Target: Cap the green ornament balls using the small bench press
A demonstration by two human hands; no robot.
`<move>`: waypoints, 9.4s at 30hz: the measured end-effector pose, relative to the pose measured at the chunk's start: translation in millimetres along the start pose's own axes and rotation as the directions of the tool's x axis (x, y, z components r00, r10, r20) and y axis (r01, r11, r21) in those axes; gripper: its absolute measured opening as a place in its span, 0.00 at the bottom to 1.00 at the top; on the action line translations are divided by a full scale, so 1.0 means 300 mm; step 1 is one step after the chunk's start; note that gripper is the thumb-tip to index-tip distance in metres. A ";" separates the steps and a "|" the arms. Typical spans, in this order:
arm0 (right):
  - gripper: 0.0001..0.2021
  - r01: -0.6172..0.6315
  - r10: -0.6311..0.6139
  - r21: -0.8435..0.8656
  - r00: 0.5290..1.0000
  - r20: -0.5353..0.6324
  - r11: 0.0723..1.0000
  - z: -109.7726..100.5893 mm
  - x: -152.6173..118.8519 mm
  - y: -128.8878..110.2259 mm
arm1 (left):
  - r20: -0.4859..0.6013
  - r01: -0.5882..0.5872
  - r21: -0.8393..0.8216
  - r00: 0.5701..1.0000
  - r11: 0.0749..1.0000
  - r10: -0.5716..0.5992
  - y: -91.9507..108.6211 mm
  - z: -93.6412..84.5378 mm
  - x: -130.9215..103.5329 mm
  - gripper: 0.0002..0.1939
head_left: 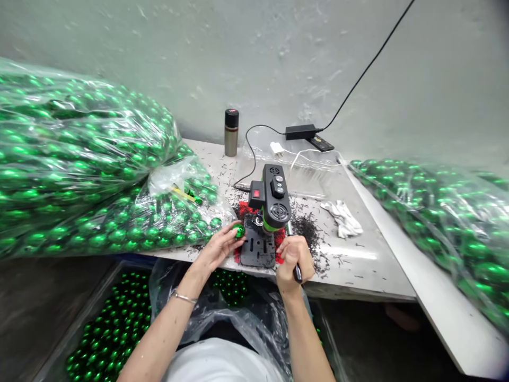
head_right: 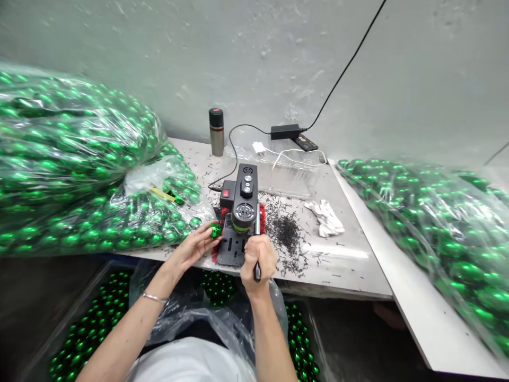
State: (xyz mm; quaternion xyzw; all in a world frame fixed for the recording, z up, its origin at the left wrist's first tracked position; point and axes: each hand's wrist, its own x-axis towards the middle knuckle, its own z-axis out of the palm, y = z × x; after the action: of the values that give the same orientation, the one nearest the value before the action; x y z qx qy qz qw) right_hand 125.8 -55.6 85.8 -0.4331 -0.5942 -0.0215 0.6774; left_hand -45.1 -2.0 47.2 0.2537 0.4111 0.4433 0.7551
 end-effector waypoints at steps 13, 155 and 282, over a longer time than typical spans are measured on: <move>0.15 0.018 -0.018 -0.013 1.000 0.016 1.000 -0.005 0.012 -0.013 | -0.156 -0.057 0.097 0.985 0.994 0.072 -0.095 0.042 0.027 0.24; 0.14 0.146 -0.146 -0.034 0.989 0.007 0.989 0.018 -0.128 0.134 | 0.376 -0.526 0.844 0.717 0.101 0.587 -0.216 0.065 0.067 0.17; 0.15 0.040 -0.040 -0.014 0.998 0.041 0.999 -0.008 0.013 -0.002 | 0.259 -0.536 0.781 0.744 0.319 0.616 -0.208 0.078 0.066 0.15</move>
State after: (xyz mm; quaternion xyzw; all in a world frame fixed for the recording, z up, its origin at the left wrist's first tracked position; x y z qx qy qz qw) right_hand 128.6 -55.7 89.5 -0.4264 -0.6164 -0.0304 0.6613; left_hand 8.7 -15.0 5.2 0.6822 0.4810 0.4483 0.3198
